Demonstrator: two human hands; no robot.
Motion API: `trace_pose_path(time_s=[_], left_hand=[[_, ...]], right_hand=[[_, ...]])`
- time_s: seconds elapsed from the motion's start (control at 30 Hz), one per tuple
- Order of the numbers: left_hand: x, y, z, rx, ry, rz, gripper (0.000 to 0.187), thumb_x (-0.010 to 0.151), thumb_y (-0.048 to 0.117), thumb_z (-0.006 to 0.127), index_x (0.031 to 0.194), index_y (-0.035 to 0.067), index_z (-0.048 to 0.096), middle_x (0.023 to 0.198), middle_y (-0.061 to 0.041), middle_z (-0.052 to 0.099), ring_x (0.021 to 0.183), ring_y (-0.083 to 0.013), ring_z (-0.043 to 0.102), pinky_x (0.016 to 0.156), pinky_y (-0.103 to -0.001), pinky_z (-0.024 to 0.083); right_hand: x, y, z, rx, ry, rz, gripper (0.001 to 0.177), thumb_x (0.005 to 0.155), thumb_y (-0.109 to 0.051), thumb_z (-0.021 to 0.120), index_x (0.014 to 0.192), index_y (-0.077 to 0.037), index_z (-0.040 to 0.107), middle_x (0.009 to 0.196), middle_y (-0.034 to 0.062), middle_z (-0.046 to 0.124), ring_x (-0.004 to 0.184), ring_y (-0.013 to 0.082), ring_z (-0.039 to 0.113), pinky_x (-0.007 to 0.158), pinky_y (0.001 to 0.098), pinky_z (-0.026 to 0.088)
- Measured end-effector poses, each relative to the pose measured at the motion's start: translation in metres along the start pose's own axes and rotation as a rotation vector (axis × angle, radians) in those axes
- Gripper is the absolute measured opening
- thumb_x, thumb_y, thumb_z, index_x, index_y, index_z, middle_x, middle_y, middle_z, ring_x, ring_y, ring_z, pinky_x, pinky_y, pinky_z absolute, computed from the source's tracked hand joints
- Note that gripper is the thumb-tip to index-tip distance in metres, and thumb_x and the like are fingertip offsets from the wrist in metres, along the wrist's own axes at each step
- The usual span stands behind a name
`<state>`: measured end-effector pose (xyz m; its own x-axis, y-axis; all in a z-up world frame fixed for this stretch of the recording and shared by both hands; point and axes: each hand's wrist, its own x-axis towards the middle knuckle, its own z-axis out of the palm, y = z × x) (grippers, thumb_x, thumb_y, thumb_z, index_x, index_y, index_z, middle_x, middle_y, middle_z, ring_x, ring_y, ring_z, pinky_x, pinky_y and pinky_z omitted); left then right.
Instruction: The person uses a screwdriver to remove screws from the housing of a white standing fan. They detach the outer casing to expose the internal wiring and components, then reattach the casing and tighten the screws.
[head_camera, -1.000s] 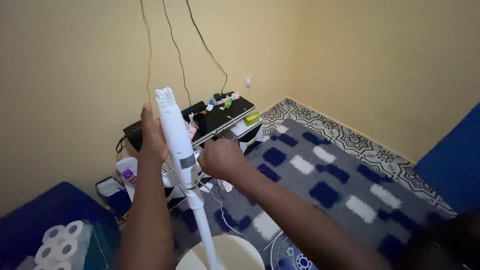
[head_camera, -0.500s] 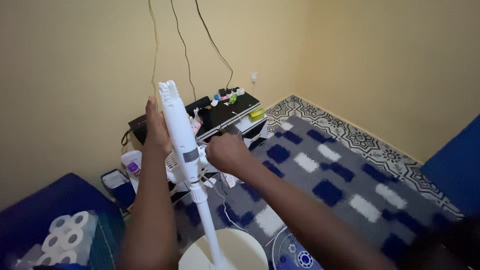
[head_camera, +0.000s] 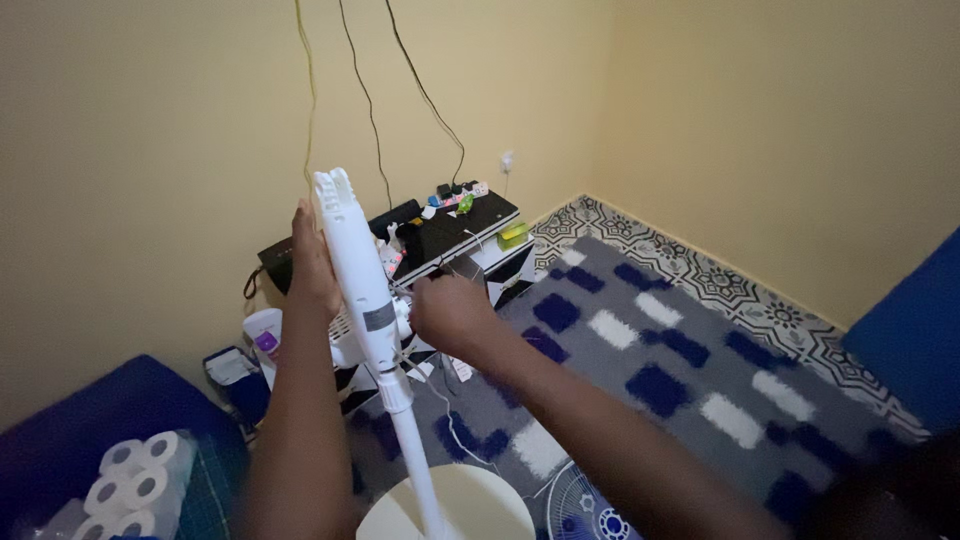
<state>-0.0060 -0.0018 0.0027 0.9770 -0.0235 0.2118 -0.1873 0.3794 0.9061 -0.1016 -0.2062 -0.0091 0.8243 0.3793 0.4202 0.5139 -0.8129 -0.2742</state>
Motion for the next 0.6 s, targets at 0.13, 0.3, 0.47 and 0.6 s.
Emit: trace_pose_path(time_s=[0.13,0.3,0.47,0.6], left_hand=[[0.009,-0.011,-0.006,-0.064,-0.055,-0.152,0.072,0.096,0.076,0.034,0.108,0.012,0.066,0.086,-0.008,0.070,0.073,-0.0214,0.067,0.066,-0.038,0.058],[0.013,-0.024,-0.007,-0.048,-0.079,-0.090,0.065,0.098,0.070,0.039,0.107,0.012,0.066,0.086,-0.008,0.069,0.074,-0.0207,0.067,0.068,-0.039,0.057],[0.009,-0.020,0.001,-0.054,-0.050,-0.131,0.065,0.097,0.070,0.041,0.110,0.011,0.066,0.088,-0.008,0.069,0.075,-0.0205,0.068,0.069,-0.038,0.058],[0.002,-0.013,0.009,-0.035,-0.119,-0.078,0.063,0.098,0.069,0.043,0.112,0.011,0.063,0.086,-0.009,0.066,0.074,-0.0219,0.066,0.067,-0.039,0.057]], right_hand=[[-0.003,0.002,0.000,0.078,0.317,-0.141,0.027,0.071,-0.012,0.056,0.091,-0.003,0.071,0.082,0.0210,0.071,0.072,0.0428,0.071,0.062,0.0549,0.055],[-0.004,0.000,-0.005,-0.133,-0.074,0.001,0.021,0.091,-0.021,0.061,0.086,-0.003,0.070,0.082,0.0190,0.070,0.077,0.0398,0.071,0.074,0.0557,0.055],[-0.005,0.005,-0.005,0.119,0.197,-0.012,0.017,0.078,-0.014,0.060,0.084,-0.001,0.068,0.079,0.0206,0.069,0.071,0.0426,0.070,0.066,0.0556,0.055],[-0.006,0.006,-0.007,0.072,0.088,0.061,0.019,0.089,-0.020,0.059,0.092,-0.002,0.066,0.084,0.0214,0.070,0.077,0.0413,0.071,0.071,0.0530,0.056]])
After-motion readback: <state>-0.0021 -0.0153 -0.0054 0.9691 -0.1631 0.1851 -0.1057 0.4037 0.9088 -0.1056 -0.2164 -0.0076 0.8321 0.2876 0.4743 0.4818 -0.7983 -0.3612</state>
